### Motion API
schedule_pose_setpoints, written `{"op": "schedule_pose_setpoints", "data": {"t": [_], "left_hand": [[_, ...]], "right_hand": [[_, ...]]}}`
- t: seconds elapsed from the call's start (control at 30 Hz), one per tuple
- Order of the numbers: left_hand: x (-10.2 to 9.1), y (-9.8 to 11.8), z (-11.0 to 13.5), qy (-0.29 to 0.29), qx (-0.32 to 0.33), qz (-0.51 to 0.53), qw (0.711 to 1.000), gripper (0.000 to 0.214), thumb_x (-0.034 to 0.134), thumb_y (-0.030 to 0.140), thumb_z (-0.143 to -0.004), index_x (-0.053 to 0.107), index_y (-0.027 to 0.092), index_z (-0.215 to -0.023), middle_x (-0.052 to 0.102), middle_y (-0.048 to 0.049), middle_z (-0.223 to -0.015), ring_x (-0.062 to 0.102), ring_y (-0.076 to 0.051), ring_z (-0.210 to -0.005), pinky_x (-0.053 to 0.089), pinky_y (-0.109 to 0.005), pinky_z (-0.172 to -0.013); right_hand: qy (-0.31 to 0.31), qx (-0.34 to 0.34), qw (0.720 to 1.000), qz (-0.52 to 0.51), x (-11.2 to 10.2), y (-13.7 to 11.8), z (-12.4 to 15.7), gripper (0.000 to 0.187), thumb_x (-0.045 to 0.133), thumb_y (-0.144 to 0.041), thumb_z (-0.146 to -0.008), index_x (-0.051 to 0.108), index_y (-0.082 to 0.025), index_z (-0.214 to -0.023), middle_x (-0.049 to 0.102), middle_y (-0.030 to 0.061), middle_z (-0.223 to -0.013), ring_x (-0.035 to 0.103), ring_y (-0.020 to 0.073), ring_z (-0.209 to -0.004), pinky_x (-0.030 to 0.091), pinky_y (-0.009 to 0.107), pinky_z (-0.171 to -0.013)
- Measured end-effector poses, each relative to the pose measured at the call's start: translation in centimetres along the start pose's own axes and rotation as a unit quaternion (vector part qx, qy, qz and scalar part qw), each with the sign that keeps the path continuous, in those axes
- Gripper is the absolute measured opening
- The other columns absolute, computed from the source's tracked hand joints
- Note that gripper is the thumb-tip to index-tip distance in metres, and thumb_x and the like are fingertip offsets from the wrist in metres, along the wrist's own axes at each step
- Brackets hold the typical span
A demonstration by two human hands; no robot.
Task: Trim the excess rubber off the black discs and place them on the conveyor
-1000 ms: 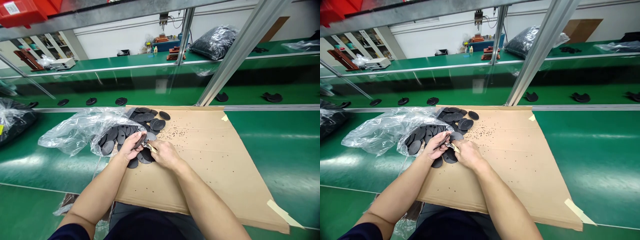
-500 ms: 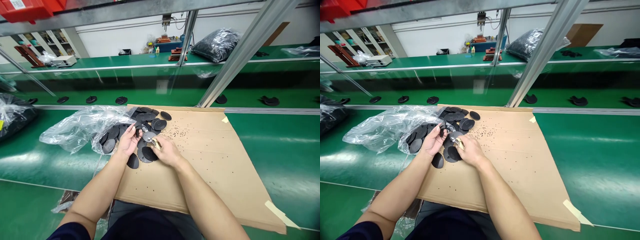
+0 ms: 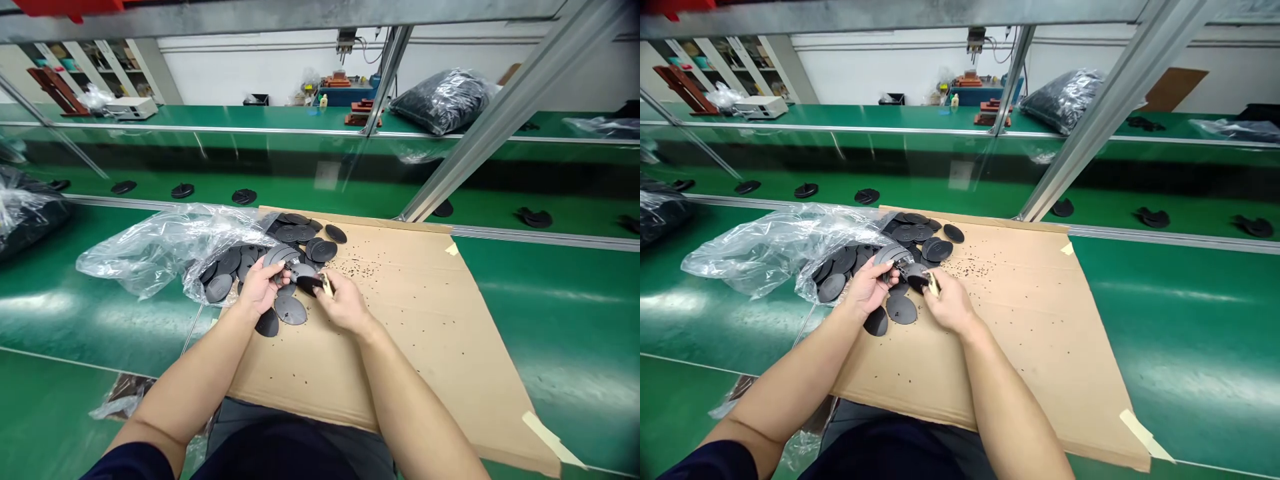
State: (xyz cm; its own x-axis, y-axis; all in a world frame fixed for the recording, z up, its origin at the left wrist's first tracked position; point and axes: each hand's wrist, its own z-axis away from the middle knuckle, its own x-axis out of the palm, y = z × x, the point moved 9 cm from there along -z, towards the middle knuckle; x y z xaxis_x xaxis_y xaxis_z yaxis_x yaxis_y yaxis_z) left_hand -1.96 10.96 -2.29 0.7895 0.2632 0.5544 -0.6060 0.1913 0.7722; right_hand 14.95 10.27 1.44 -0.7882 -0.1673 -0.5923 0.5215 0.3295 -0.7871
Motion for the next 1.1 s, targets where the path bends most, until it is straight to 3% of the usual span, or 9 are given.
{"op": "schedule_pose_setpoints", "data": {"t": [0.13,0.23,0.37,0.47,0.53,0.67,0.73,0.87,1.1], "left_hand": [[0.3,-0.5,0.3,-0.017,-0.007,-0.055,0.998,0.035,0.079,0.027,-0.063,0.053,0.015,-0.083,0.062,-0.0004,-0.066,0.065,-0.015,-0.059,0.050,-0.023,-0.051],[0.8,-0.7,0.6,-0.035,-0.004,-0.101,0.994,0.040,0.080,0.028,-0.064,0.054,0.015,-0.091,0.067,-0.0039,-0.074,0.067,-0.018,-0.063,0.054,-0.026,-0.055],[1.8,-2.2,1.4,-0.101,-0.072,-0.136,0.983,0.040,0.078,0.034,-0.067,0.056,0.014,-0.093,0.067,-0.0059,-0.074,0.067,-0.019,-0.061,0.055,-0.028,-0.051],[2.5,-3.1,2.0,-0.152,-0.115,-0.145,0.971,0.041,0.076,0.040,-0.071,0.057,0.013,-0.096,0.067,-0.0068,-0.076,0.065,-0.018,-0.057,0.054,-0.027,-0.047],[2.5,-3.2,2.0,-0.157,-0.114,-0.151,0.969,0.043,0.079,0.036,-0.067,0.058,0.014,-0.097,0.066,-0.0057,-0.076,0.064,-0.016,-0.057,0.053,-0.025,-0.046],[1.7,-2.3,1.1,-0.091,-0.050,-0.141,0.985,0.047,0.085,0.028,-0.059,0.059,0.013,-0.094,0.067,-0.0039,-0.080,0.063,-0.014,-0.060,0.055,-0.025,-0.049],[1.3,-1.6,0.8,-0.054,-0.006,-0.134,0.989,0.047,0.085,0.029,-0.058,0.058,0.013,-0.094,0.067,-0.0037,-0.082,0.063,-0.013,-0.061,0.055,-0.026,-0.051],[1.4,-1.2,0.8,-0.041,0.037,-0.133,0.989,0.049,0.085,0.032,-0.058,0.058,0.013,-0.095,0.067,-0.0035,-0.081,0.063,-0.014,-0.063,0.055,-0.027,-0.054],[2.3,-1.5,1.4,-0.103,0.060,-0.201,0.972,0.043,0.079,0.035,-0.066,0.062,0.012,-0.098,0.067,-0.0047,-0.084,0.064,-0.016,-0.068,0.058,-0.032,-0.062]], "right_hand": [[0.123,-0.015,0.989,-0.083,-2.0,0.7,-0.1,0.012,0.058,-0.022,-0.077,0.055,-0.020,-0.088,0.058,-0.0014,-0.073,0.052,0.0144,-0.063,0.043,0.027,-0.062],[0.177,-0.095,0.974,-0.100,-2.7,-0.9,0.4,0.013,0.053,-0.014,-0.076,0.054,-0.021,-0.087,0.060,0.0013,-0.081,0.056,0.0163,-0.072,0.047,0.030,-0.070],[0.179,-0.217,0.958,-0.064,-2.6,-3.5,1.3,0.023,0.047,-0.003,-0.072,0.053,-0.022,-0.085,0.061,0.0040,-0.089,0.058,0.0193,-0.086,0.047,0.036,-0.081],[0.159,-0.249,0.955,-0.035,-2.1,-4.2,1.5,0.026,0.046,-0.002,-0.071,0.054,-0.022,-0.084,0.062,0.0031,-0.084,0.058,0.0190,-0.082,0.049,0.037,-0.079],[0.152,-0.259,0.954,-0.018,-1.8,-4.5,1.6,0.029,0.045,-0.001,-0.069,0.055,-0.023,-0.086,0.062,0.0036,-0.086,0.058,0.0197,-0.085,0.049,0.039,-0.081],[0.203,-0.186,0.961,-0.011,-2.4,-3.1,1.3,0.031,0.048,-0.006,-0.070,0.060,-0.020,-0.094,0.060,0.0100,-0.105,0.056,0.0242,-0.101,0.047,0.043,-0.090],[0.221,-0.097,0.968,-0.064,-2.6,-1.2,0.9,0.023,0.052,-0.014,-0.076,0.059,-0.019,-0.097,0.062,0.0092,-0.098,0.060,0.0226,-0.092,0.049,0.040,-0.084],[0.163,0.035,0.971,-0.173,-1.2,1.5,0.2,0.019,0.058,-0.034,-0.081,0.059,-0.020,-0.094,0.061,0.0011,-0.075,0.057,0.0153,-0.064,0.050,0.030,-0.065],[0.134,0.053,0.972,-0.186,-0.9,1.6,0.1,0.022,0.064,-0.037,-0.077,0.060,-0.019,-0.087,0.059,-0.0007,-0.069,0.053,0.0134,-0.060,0.046,0.027,-0.061]]}}
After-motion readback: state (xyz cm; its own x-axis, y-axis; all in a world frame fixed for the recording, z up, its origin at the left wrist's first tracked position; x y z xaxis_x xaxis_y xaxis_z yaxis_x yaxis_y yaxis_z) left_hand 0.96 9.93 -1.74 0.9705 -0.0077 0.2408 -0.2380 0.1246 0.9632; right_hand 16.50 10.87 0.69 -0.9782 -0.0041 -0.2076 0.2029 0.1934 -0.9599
